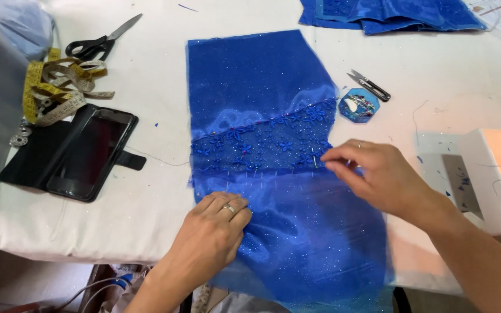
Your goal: The person aligns two pieces of blue sparkly fabric on a white table and secures them together by inserting pins along the edges. The hands repeatedly pick up pins from a small container and place them into the fabric layers to hold them in place.
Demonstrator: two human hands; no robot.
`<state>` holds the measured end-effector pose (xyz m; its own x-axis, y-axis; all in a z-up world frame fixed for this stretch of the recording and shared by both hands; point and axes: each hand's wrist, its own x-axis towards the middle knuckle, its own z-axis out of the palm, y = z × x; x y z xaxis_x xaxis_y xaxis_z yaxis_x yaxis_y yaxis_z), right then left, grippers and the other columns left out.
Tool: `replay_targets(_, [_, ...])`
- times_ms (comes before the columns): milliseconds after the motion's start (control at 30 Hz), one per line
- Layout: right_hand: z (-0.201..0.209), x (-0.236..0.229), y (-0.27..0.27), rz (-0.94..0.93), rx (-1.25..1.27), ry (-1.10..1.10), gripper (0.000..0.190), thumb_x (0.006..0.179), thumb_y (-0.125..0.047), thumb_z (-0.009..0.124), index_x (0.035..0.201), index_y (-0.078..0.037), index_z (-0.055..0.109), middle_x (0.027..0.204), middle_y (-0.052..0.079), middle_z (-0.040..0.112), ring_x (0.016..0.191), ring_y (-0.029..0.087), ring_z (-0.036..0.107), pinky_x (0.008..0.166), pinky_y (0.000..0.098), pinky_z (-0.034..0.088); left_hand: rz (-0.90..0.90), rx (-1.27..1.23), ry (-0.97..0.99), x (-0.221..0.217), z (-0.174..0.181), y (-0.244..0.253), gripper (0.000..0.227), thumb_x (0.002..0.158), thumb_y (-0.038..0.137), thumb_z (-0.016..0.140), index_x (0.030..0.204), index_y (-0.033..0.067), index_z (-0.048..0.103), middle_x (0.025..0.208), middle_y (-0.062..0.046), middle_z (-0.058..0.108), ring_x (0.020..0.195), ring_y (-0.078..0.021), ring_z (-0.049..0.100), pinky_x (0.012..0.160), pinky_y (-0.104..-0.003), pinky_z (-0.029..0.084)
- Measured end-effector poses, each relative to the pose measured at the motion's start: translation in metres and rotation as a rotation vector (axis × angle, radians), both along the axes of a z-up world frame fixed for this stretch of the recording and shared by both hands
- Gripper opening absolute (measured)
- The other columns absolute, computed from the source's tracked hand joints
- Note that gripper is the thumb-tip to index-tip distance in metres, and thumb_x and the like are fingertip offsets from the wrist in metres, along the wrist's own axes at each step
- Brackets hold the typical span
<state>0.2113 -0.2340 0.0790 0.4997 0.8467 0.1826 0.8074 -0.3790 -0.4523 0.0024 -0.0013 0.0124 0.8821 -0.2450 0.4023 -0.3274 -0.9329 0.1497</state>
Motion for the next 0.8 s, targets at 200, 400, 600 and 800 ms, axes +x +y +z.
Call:
replay_targets(200, [-0.001, 0.019, 0.019, -0.215, -0.272, 0.169, 0.017, 0.091, -0.02, 0.067, 0.104, -0.015, 0.076, 0.094, 0.002, 0.077, 0.082, 0.016, 0.072, 0.079, 0.0296, 0.056, -0.025, -0.008, 0.064, 0.006, -0.003, -0.001, 0.01, 0.079, 0.008, 0.062, 0.087, 0.0119, 0.06, 0.088, -0.006, 0.062, 0.078, -0.0271, 0.056, 0.068, -0.039, 0.046])
replay_targets(400, [-0.013, 0.012, 0.027, -0.319, -0.368, 0.243, 0.012, 0.088, -0.029, 0.073, 0.084, -0.018, 0.075, 0.074, -0.002, 0.077, 0.068, 0.011, 0.07, 0.067, 0.027, 0.053, 0.23, 0.086, -0.02, 0.034, -0.005, -0.023, 0.032, 0.098, 0.037, 0.056, 0.116, 0.0131, 0.065, 0.064, -0.002, 0.067, 0.062, -0.0227, 0.065, 0.051, -0.038, 0.049])
replay_targets(600, [-0.027, 0.01, 0.017, -0.263, -0.33, 0.182, 0.014, 0.087, -0.032, 0.074, 0.082, -0.02, 0.071, 0.07, -0.004, 0.073, 0.064, 0.011, 0.067, 0.064, 0.028, 0.051, 0.363, 0.185, 0.033, 0.063, -0.028, -0.048, 0.033, 0.093, 0.049, 0.065, 0.07, 0.0258, 0.065, 0.061, 0.002, 0.064, 0.056, -0.0225, 0.063, 0.048, -0.038, 0.045])
replay_targets(800, [-0.035, 0.011, 0.012, -0.218, -0.315, 0.134, 0.012, 0.088, -0.032, 0.069, 0.088, -0.02, 0.068, 0.07, -0.003, 0.073, 0.066, 0.016, 0.069, 0.064, 0.0341, 0.05, 0.195, 0.062, -0.076, 0.08, -0.02, -0.07, 0.088, 0.078, 0.071, 0.064, 0.139, 0.0087, 0.054, 0.149, -0.014, 0.05, 0.138, -0.0337, 0.044, 0.118, -0.049, 0.026])
